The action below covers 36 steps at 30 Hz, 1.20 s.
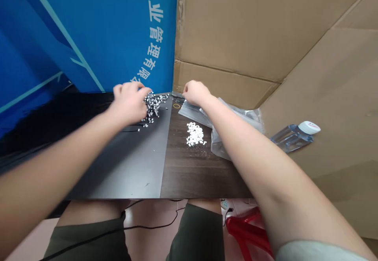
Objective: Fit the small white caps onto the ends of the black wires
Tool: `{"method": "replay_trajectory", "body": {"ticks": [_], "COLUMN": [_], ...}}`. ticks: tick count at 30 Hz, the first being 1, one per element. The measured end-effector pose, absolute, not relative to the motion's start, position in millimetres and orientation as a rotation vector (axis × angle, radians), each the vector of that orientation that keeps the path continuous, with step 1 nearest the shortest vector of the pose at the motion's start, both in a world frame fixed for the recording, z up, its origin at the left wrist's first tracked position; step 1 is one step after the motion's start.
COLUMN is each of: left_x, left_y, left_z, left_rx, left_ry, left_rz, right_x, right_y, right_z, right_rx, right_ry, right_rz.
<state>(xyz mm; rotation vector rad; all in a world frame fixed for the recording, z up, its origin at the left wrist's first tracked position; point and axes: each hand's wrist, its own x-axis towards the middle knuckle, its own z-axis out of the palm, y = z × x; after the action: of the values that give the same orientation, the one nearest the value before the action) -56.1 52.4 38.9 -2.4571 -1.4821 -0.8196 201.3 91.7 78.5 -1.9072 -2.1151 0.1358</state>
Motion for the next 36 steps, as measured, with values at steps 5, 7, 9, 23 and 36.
{"method": "replay_trajectory", "body": {"ticks": [5,7,9,23,36], "left_x": [-1.2,3.7,2.2,0.3,1.5], "left_y": [0.8,0.3,5.2,15.9,18.7], "left_z": [-0.7,-9.9,-15.0,-20.4,-24.0], "left_rx": [-2.79,-2.918,-3.019,-3.138,-3.151], "left_ry": [-1.006,-0.857,-0.845,-0.999,-1.035], "left_rz": [-0.768,-0.716,-0.721,-1.018,-1.131], "right_x": [185.2,182.5,181.0,177.5,191.6], "right_y": [143.6,152.6,157.1,144.1,134.9], "right_z": [47.4,39.0,32.0,14.7,29.4], "right_rx": [-2.018,-2.065,-2.1,-2.021,-1.622], "right_ry": [-2.374,-2.366,-2.363,-2.154,-1.863], "right_rz": [0.099,0.073,0.066,-0.114,-0.131]}}
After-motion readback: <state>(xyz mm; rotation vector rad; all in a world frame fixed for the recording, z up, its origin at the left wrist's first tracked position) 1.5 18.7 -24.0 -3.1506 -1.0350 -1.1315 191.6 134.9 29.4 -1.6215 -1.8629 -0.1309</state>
